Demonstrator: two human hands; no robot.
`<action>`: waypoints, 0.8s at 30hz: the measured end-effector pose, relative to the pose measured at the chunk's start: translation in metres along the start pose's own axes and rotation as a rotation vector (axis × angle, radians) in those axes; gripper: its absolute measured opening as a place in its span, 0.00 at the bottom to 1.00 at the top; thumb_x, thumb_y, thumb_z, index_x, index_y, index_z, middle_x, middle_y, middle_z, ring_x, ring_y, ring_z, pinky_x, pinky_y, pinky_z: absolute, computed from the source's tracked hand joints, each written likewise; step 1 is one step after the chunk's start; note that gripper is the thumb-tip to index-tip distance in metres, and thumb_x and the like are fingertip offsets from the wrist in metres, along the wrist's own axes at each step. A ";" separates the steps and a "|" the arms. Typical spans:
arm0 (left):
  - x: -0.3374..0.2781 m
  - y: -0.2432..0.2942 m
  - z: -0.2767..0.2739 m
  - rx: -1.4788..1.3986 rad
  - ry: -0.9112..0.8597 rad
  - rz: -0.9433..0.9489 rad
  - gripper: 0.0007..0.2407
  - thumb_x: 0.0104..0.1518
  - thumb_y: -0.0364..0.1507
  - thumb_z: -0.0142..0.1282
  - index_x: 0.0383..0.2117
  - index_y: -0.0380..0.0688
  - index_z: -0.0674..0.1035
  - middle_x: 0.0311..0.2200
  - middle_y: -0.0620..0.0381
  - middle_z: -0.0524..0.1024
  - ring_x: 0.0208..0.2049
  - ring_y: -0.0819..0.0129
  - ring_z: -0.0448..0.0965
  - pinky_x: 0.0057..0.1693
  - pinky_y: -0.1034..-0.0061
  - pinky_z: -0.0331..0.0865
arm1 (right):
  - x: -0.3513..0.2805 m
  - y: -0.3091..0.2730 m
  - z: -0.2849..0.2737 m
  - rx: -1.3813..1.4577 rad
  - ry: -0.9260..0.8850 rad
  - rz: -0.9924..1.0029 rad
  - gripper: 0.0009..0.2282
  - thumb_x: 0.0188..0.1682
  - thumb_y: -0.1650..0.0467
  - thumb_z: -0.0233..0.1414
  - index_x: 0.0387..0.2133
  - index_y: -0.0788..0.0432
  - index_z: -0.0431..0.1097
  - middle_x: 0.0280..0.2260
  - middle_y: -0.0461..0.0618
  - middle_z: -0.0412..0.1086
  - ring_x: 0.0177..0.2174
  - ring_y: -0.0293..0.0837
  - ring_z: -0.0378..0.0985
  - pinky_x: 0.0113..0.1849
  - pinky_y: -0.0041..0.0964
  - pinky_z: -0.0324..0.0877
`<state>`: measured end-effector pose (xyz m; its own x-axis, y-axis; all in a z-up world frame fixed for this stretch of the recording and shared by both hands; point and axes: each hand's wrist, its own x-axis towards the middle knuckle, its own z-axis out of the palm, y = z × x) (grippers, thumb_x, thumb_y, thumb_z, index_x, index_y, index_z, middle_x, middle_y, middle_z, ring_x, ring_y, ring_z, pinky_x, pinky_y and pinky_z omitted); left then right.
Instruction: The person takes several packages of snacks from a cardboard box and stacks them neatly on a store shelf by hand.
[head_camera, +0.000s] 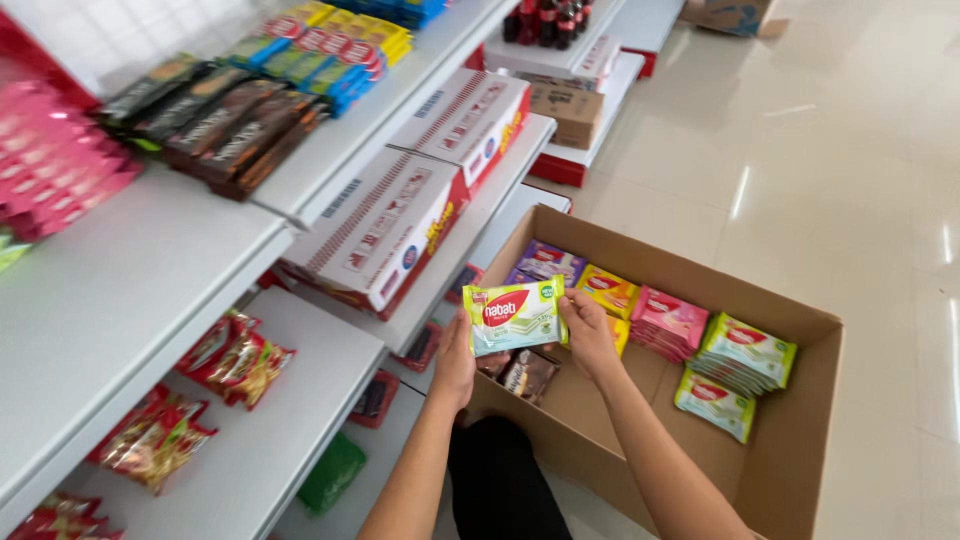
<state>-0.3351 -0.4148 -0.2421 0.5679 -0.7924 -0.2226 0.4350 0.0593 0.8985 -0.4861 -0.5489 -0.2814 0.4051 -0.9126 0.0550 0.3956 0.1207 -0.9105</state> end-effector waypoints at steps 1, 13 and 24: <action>-0.006 0.016 -0.007 -0.009 0.015 0.025 0.19 0.67 0.46 0.44 0.51 0.46 0.76 0.39 0.47 0.82 0.31 0.55 0.86 0.33 0.64 0.84 | 0.001 -0.003 0.018 0.002 -0.030 -0.006 0.10 0.58 0.71 0.46 0.45 0.66 0.70 0.29 0.60 0.75 0.21 0.49 0.81 0.16 0.46 0.79; -0.086 0.207 -0.124 -0.011 0.180 0.432 0.17 0.68 0.38 0.46 0.53 0.38 0.76 0.42 0.40 0.79 0.33 0.43 0.85 0.32 0.57 0.85 | -0.039 -0.088 0.260 0.031 -0.371 -0.158 0.09 0.59 0.72 0.47 0.46 0.61 0.74 0.34 0.49 0.74 0.31 0.40 0.78 0.31 0.36 0.79; -0.135 0.323 -0.253 0.151 0.362 0.642 0.16 0.70 0.33 0.42 0.57 0.37 0.73 0.47 0.41 0.73 0.38 0.49 0.83 0.36 0.59 0.85 | -0.055 -0.081 0.434 -0.145 -0.714 -0.302 0.09 0.58 0.74 0.49 0.48 0.60 0.73 0.39 0.51 0.77 0.33 0.41 0.79 0.31 0.39 0.80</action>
<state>-0.0944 -0.1353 -0.0177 0.8831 -0.3799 0.2754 -0.1448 0.3375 0.9301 -0.1827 -0.3394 -0.0329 0.7480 -0.4205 0.5134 0.4811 -0.1893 -0.8560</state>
